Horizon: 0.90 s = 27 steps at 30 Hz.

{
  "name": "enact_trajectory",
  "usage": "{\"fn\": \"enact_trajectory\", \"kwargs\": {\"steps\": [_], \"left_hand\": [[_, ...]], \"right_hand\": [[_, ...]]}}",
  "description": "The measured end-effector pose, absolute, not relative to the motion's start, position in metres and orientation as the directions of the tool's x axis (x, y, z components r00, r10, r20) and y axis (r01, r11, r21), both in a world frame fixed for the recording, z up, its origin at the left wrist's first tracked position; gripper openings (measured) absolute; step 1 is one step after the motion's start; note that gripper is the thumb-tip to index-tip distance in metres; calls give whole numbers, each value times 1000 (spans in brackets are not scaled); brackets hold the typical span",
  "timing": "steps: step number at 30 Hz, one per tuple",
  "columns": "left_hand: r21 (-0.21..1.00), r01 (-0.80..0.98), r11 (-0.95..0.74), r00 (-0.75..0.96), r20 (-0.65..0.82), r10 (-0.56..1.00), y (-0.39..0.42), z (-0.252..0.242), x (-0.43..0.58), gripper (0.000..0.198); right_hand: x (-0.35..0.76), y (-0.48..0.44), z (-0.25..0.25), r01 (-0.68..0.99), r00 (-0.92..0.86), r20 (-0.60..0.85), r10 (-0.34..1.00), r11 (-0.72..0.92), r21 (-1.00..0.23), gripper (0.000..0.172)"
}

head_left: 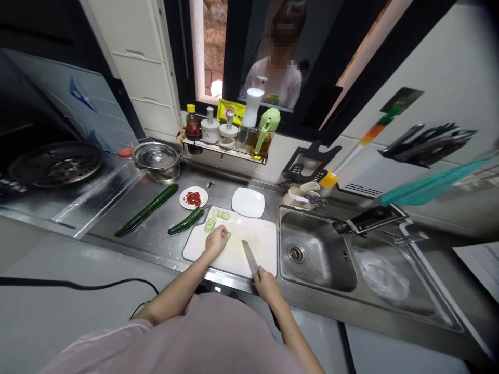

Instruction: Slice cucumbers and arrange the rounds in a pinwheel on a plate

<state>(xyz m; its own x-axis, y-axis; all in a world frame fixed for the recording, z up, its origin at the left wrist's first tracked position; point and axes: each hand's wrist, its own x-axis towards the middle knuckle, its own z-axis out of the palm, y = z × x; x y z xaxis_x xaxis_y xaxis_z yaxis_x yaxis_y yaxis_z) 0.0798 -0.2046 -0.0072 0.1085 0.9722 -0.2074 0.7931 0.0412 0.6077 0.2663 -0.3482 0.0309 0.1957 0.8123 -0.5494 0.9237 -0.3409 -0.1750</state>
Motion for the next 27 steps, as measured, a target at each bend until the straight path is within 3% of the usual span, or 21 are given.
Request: {"fn": "enact_trajectory", "kwargs": {"steps": [10,27], "left_hand": [[614,744,264,-152,-230,961,-194,-15,20,12],[536,787,305,-212,-229,950,-193,-20,14,17]], "right_hand": [[267,-340,32,933,176,-561,809,-319,-167,33],[270,-338,31,931,161,-568,807,-316,-185,34]]}}
